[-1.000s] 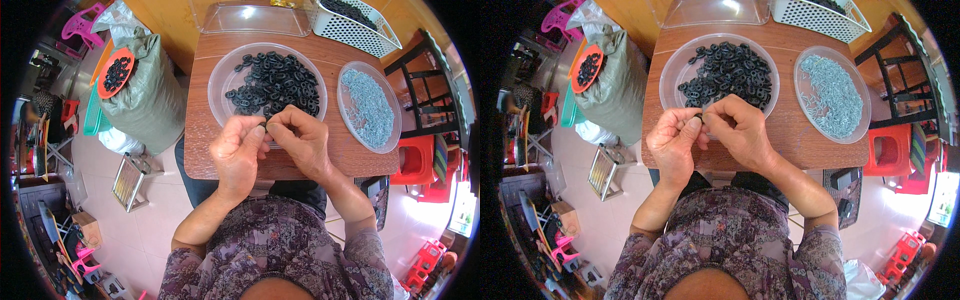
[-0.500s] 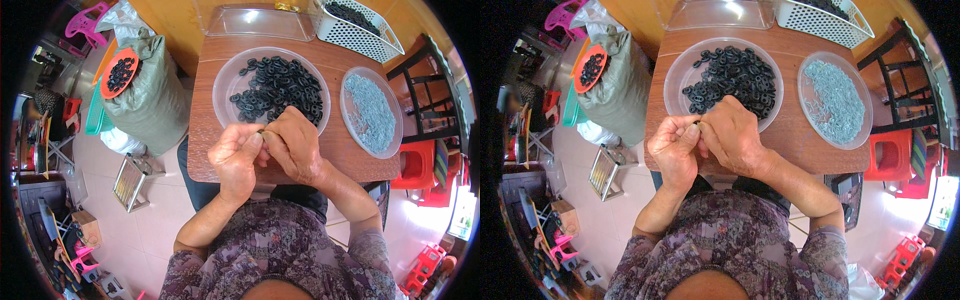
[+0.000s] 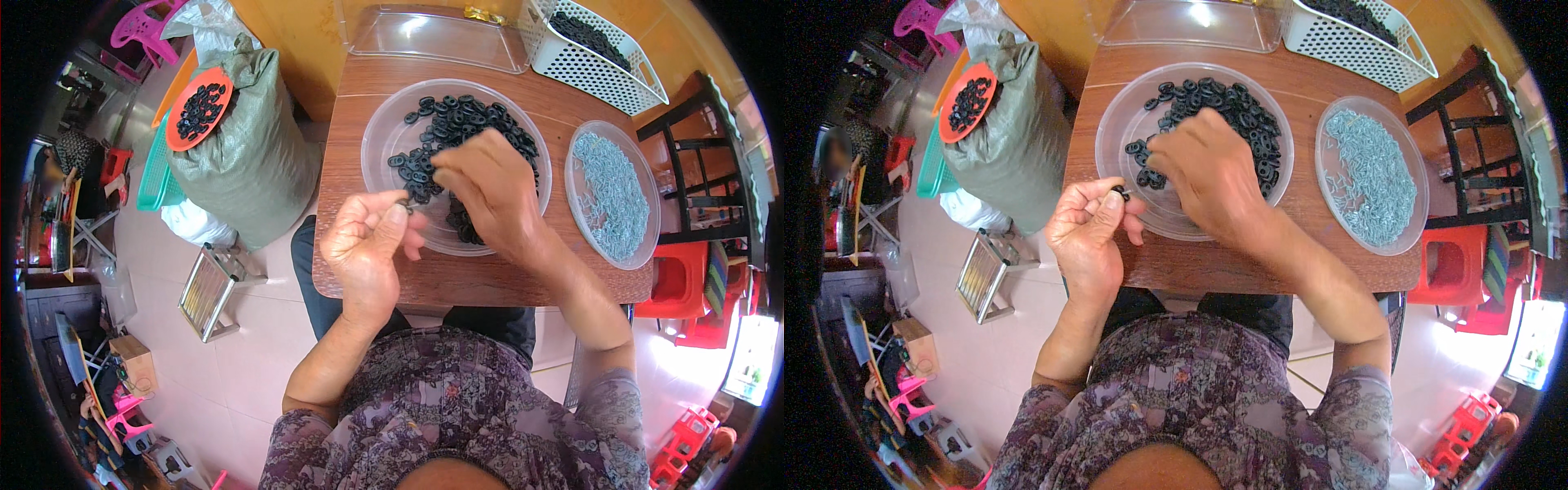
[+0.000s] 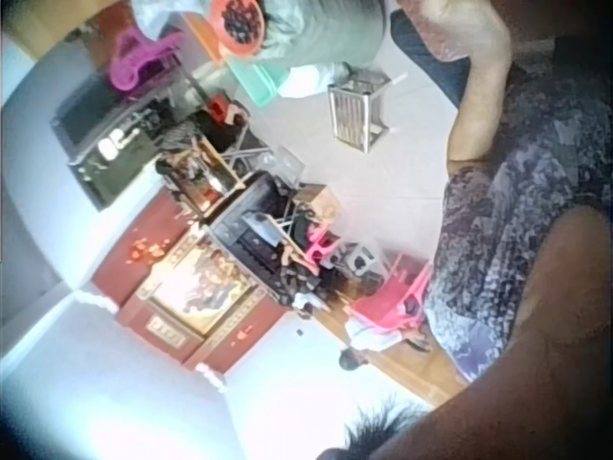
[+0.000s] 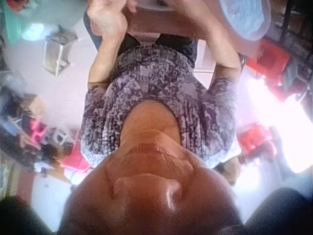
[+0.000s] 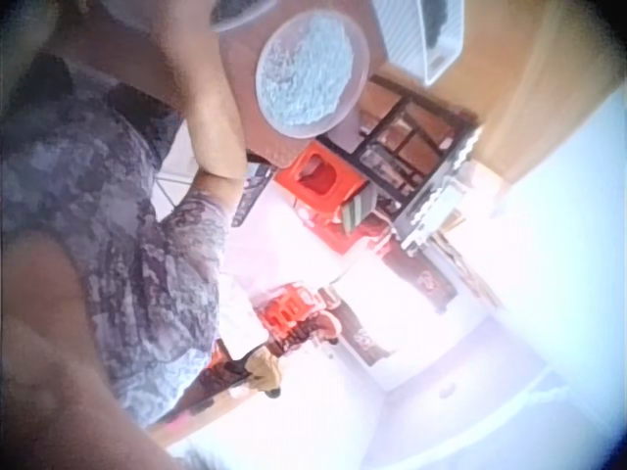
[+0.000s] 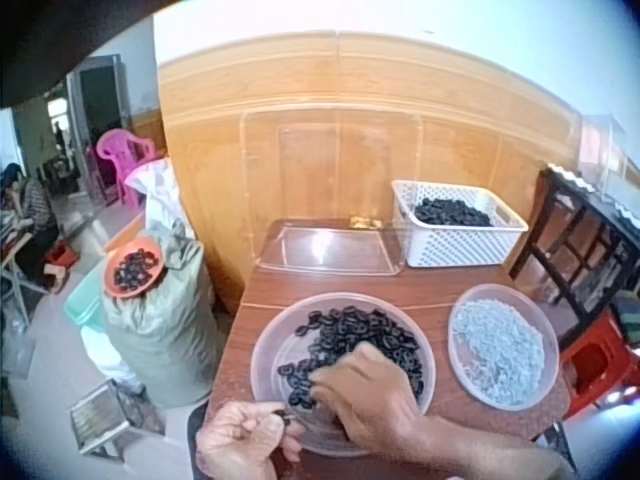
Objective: The person assembles cord locks by picking up small springs and plastic stoppers from trays and inserting the springs into the stoppers by hand.
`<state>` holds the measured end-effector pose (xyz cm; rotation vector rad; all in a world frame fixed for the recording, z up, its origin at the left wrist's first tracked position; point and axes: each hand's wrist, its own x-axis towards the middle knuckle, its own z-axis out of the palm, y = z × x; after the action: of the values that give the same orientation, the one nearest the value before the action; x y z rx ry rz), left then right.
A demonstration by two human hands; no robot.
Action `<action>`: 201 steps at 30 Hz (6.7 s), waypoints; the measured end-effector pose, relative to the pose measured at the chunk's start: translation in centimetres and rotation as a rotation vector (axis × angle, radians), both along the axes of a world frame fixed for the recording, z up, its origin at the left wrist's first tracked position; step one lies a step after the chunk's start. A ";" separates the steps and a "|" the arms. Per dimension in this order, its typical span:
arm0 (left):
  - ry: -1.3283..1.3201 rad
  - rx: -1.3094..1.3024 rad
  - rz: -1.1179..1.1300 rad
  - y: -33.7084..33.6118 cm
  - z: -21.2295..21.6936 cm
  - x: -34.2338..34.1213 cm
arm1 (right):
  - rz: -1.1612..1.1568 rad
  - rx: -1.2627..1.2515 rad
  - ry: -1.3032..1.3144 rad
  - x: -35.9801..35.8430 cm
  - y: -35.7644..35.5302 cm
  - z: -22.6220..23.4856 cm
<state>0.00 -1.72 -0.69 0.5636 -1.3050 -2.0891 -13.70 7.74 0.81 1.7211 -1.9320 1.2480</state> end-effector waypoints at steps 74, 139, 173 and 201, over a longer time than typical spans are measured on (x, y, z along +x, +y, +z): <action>-0.030 -0.116 -0.029 2.7 0.8 -0.2 | 0.118 -0.006 -1.306 2.3 2.9 -1.3; 0.035 0.024 -0.115 3.2 0.0 -0.8 | -0.168 -0.155 -0.603 5.1 2.8 -2.1; 0.228 -0.094 -0.094 2.7 -0.9 -0.5 | -0.166 -0.207 -0.401 5.3 3.1 -1.6; 0.225 -0.198 0.000 3.2 -0.5 0.4 | -0.109 -0.248 -0.273 5.7 2.9 -1.0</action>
<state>0.44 1.45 -1.20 0.2357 -1.3580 -1.9313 -8.01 10.64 -0.17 1.3653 -1.8845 1.6723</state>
